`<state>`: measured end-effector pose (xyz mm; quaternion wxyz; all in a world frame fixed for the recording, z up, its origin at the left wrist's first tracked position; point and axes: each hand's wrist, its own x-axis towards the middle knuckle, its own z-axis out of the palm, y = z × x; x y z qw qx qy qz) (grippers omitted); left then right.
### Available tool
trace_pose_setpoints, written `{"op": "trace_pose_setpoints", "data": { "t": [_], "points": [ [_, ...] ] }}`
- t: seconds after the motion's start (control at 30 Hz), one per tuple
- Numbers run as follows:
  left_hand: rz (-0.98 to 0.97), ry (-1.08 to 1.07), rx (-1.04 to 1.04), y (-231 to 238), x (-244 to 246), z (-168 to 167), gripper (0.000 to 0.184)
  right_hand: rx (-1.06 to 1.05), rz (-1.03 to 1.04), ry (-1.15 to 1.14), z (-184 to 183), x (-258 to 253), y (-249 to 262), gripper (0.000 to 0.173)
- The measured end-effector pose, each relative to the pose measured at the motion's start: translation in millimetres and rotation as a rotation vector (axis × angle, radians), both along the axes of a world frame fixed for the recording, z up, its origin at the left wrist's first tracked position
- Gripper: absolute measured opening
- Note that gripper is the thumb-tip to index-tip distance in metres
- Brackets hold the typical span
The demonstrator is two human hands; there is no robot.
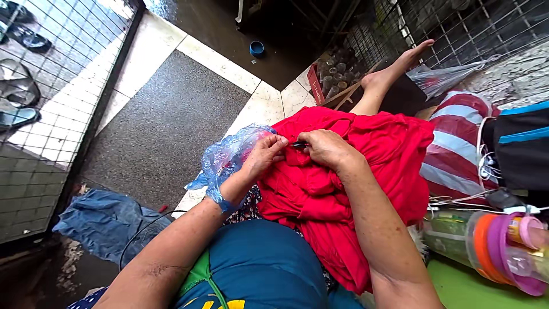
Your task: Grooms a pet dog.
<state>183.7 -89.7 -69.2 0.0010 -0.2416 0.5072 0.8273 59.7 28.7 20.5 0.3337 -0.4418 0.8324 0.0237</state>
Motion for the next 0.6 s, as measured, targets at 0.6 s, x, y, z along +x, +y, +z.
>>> {"op": "trace_pose_setpoints", "data": {
  "t": [0.6],
  "points": [
    [-0.332, -0.098, -1.169, -34, 55, 26, 0.025, 0.004, -0.193, -0.076, -3, -15, 3, 0.028]
  ]
}}
